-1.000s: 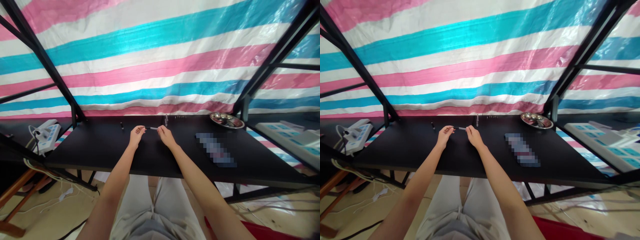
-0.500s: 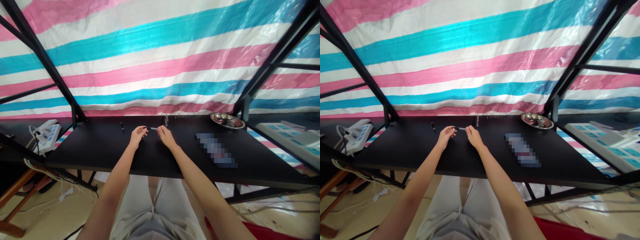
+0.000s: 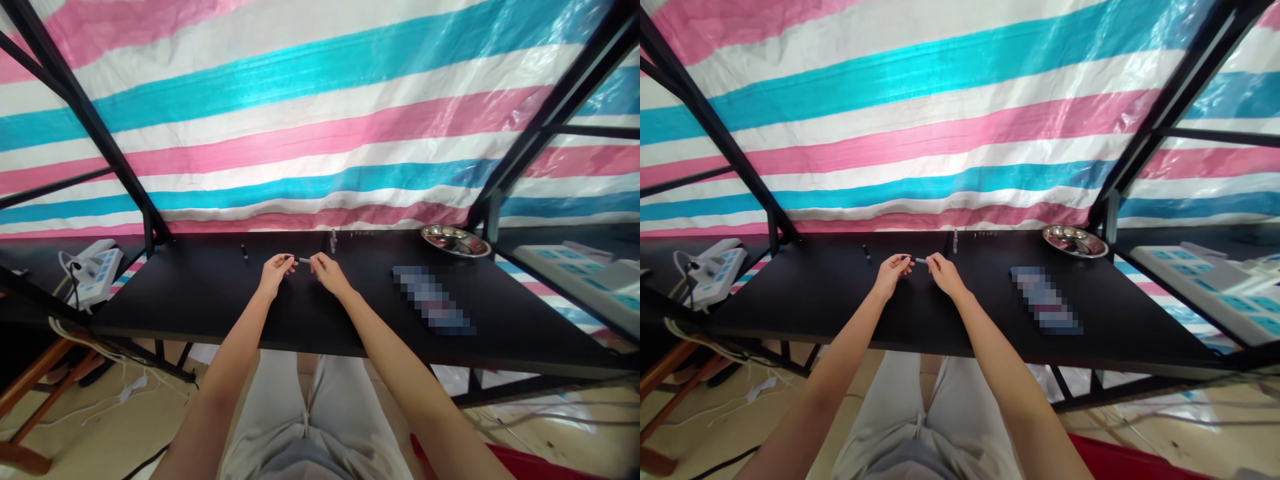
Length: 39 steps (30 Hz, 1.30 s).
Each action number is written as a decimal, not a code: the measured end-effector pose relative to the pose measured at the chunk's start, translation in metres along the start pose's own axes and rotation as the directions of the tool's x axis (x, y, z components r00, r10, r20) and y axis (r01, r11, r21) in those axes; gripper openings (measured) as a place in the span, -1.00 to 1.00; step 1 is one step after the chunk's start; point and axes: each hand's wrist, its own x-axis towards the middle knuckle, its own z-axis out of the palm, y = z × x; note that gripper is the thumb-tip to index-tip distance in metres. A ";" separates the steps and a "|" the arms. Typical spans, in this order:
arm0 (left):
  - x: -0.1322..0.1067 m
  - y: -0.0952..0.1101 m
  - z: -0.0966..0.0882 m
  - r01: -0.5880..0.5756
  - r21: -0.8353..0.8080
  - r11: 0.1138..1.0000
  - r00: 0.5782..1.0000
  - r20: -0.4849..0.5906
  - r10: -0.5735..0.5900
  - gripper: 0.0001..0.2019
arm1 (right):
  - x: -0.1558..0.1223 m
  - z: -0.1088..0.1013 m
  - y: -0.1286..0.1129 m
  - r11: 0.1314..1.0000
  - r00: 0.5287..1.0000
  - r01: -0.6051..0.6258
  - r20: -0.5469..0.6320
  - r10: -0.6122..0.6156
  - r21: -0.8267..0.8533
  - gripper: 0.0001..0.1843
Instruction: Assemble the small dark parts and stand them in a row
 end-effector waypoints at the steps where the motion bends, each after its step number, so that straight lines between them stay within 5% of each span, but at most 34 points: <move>1: 0.000 0.000 0.000 -0.001 -0.001 1.000 1.000 0.000 0.001 -0.65 | 0.000 0.000 0.000 1.000 1.000 0.006 0.008 -0.006 0.004 -0.62; 11: -0.002 0.002 0.000 0.021 -0.038 0.999 1.000 0.011 -0.021 -0.63 | 0.003 0.005 0.006 0.996 0.996 0.086 0.031 -0.085 -0.028 -0.67; 18: -0.001 0.004 0.001 0.013 -0.034 0.999 0.998 -0.066 -0.015 -0.64 | 0.005 -0.005 0.012 0.911 0.977 0.211 0.085 -0.193 -0.353 -0.78; 22: 0.000 0.006 -0.001 -0.001 -0.019 1.000 0.990 -0.139 -0.002 -0.67 | 0.008 -0.019 0.024 0.852 0.998 0.004 -0.051 -0.036 -0.523 -0.82; 27: 0.000 0.007 0.000 0.027 0.045 0.999 0.991 -0.135 -0.021 -0.65 | 0.016 -0.028 0.046 0.847 0.960 -0.218 -0.262 0.097 -0.486 -0.81; 39: 0.000 0.006 -0.001 0.016 0.069 0.997 0.995 -0.099 -0.009 -0.66 | 0.032 -0.025 0.060 0.818 0.887 -0.405 -0.392 0.243 -0.409 -0.79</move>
